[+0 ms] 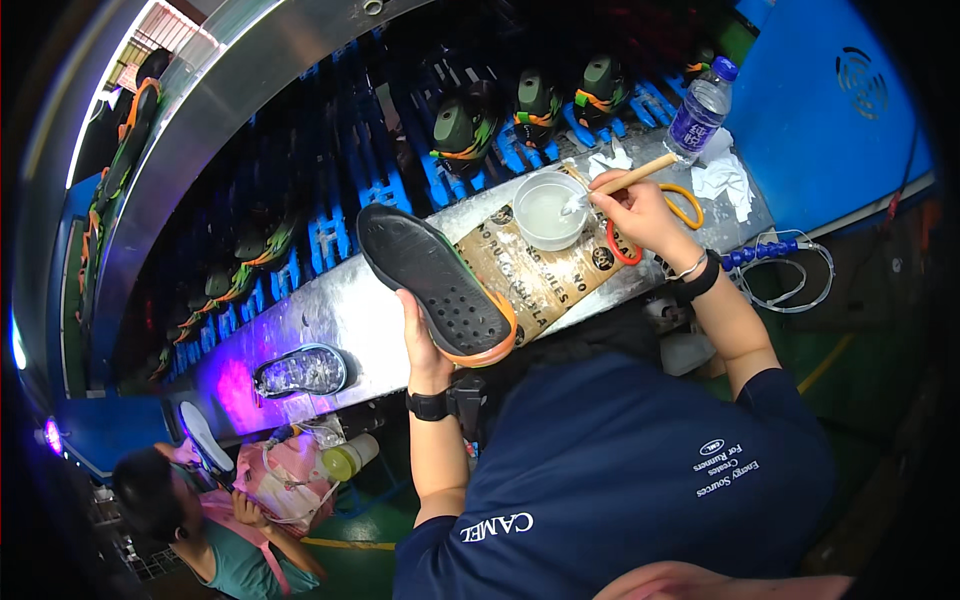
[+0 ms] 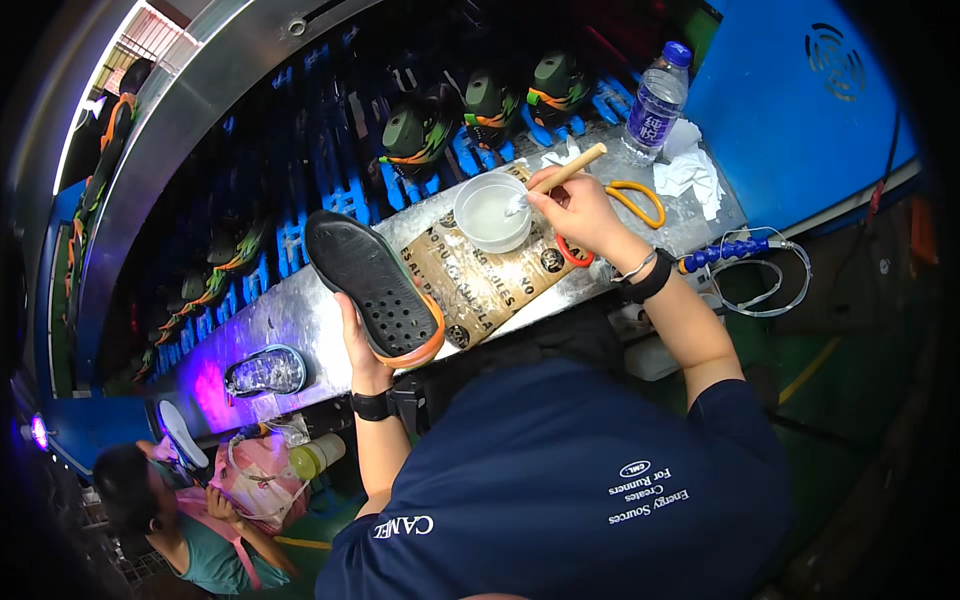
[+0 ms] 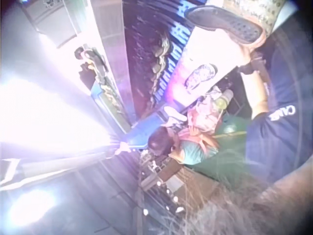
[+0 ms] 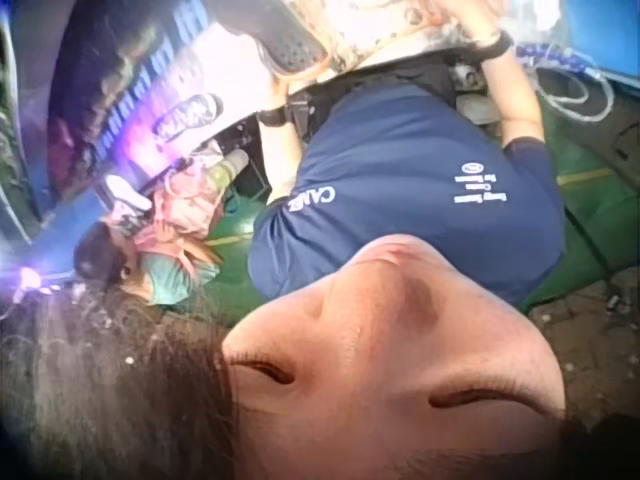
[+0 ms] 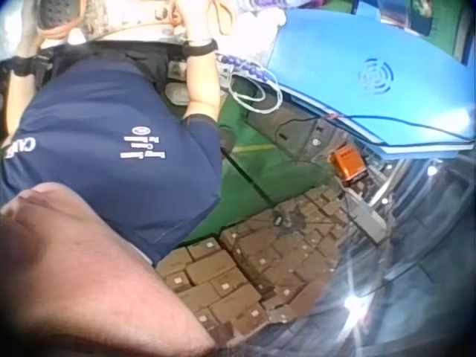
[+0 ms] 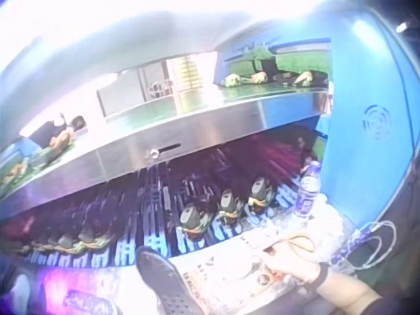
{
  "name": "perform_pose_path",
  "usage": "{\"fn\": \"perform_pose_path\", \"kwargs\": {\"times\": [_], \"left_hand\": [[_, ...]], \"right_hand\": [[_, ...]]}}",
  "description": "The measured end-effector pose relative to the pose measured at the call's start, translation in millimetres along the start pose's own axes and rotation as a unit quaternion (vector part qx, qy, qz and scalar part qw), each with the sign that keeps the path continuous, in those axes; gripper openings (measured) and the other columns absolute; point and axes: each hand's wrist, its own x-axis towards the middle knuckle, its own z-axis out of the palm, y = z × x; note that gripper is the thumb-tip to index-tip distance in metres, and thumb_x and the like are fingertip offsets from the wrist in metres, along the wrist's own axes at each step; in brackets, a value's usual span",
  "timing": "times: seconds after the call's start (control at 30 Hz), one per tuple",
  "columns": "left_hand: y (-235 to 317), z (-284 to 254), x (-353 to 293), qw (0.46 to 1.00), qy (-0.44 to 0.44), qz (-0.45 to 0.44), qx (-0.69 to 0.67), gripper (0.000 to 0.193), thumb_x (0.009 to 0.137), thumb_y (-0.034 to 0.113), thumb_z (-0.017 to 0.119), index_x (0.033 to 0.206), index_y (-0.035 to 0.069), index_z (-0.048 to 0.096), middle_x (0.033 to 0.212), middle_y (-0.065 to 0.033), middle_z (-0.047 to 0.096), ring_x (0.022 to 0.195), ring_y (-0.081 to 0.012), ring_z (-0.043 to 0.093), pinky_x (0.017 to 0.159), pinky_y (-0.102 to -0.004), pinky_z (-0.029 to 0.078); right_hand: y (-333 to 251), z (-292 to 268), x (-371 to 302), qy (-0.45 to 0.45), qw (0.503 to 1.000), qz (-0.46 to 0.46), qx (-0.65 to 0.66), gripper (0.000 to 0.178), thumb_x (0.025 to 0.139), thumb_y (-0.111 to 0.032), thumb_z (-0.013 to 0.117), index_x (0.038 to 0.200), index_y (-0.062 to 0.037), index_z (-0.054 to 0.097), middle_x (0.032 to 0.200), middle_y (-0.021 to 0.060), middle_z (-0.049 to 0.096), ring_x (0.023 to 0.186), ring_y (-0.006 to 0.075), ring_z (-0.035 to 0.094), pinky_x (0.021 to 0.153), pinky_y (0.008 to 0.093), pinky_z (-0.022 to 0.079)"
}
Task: Applying adhesive or primer to the bottom of shoe soles using a brush in a manufacturing setting.
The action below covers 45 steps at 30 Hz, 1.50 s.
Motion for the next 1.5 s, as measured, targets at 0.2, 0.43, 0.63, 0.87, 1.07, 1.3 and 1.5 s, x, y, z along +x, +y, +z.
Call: {"fn": "perform_pose_path", "kwargs": {"times": [0.2, 0.43, 0.63, 0.87, 1.07, 1.3, 1.5], "left_hand": [[24, 15, 24, 0.984, -0.001, 0.086, 0.155, 0.052, 0.088, 0.043, 0.030, 0.117, 0.000, 0.039, 0.111, -0.0083, 0.049, 0.100, -0.0170, 0.048, 0.087, -0.0305, 0.037], [51, 61, 54, 0.900, -0.162, 0.258, 0.312, 0.050, 0.079, 0.035, 0.056, 0.111, 0.000, 0.042, 0.104, -0.0079, 0.051, 0.097, -0.0156, 0.047, 0.085, -0.0285, 0.034], [58, 92, 52, 0.891, -0.225, 0.244, 0.310, 0.052, 0.073, 0.017, 0.065, 0.114, 0.000, 0.039, 0.097, -0.0063, 0.055, 0.087, -0.0143, 0.053, 0.079, -0.0273, 0.040], [63, 92, 45, 0.883, -0.243, 0.247, 0.318, 0.048, 0.070, 0.013, 0.067, 0.110, -0.001, 0.044, 0.095, -0.0076, 0.057, 0.087, -0.0142, 0.054, 0.080, -0.0272, 0.041], [63, 99, 45, 0.888, -0.249, 0.236, 0.308, 0.047, 0.069, 0.010, 0.068, 0.108, -0.001, 0.045, 0.094, -0.0076, 0.057, 0.086, -0.0140, 0.055, 0.078, -0.0269, 0.041], [66, 94, 46, 0.837, -0.220, 0.299, 0.402, 0.065, 0.060, 0.008, 0.074, 0.115, -0.003, 0.041, 0.097, -0.0097, 0.057, 0.087, -0.0153, 0.056, 0.080, -0.0268, 0.041], [63, 100, 39, 0.793, -0.181, 0.365, 0.452, 0.096, 0.052, 0.011, 0.078, 0.127, -0.004, 0.021, 0.104, -0.0170, 0.055, 0.092, -0.0193, 0.056, 0.080, -0.0267, 0.042]], "right_hand": [[-9, -8, 3, 0.014, 1.000, -0.011, 0.001, 0.014, 0.078, -0.010, 0.056, 0.087, 0.0000, 0.056, 0.065, 0.0000, 0.052, 0.055, 0.0036, 0.044, 0.049, 0.0179, 0.036], [-83, -17, -9, -0.074, 0.984, -0.064, 0.147, 0.014, 0.078, -0.007, 0.055, 0.091, -0.0008, 0.053, 0.077, 0.0024, 0.055, 0.064, 0.0041, 0.048, 0.055, 0.0152, 0.039], [-87, 0, -21, -0.072, 0.986, -0.055, 0.137, 0.015, 0.075, -0.005, 0.059, 0.089, -0.0007, 0.054, 0.077, 0.0007, 0.053, 0.067, 0.0037, 0.047, 0.059, 0.0165, 0.039], [-79, 8, -23, -0.088, 0.986, -0.012, 0.138, 0.013, 0.074, -0.002, 0.059, 0.086, -0.0001, 0.055, 0.074, 0.0012, 0.055, 0.065, 0.0047, 0.049, 0.056, 0.0178, 0.039], [-80, 11, -12, -0.056, 0.983, -0.162, 0.067, 0.012, 0.072, 0.000, 0.059, 0.084, -0.0004, 0.057, 0.075, 0.0049, 0.058, 0.064, 0.0066, 0.051, 0.055, 0.0181, 0.039], [-79, 6, -21, -0.073, 0.982, -0.172, 0.007, 0.010, 0.070, -0.002, 0.061, 0.080, -0.0004, 0.058, 0.072, 0.0052, 0.059, 0.058, 0.0075, 0.052, 0.051, 0.0190, 0.040], [-84, 7, -29, -0.083, 0.976, -0.203, 0.004, 0.010, 0.071, -0.001, 0.060, 0.080, 0.0016, 0.057, 0.071, 0.0059, 0.058, 0.059, 0.0083, 0.053, 0.052, 0.0191, 0.040]]}}
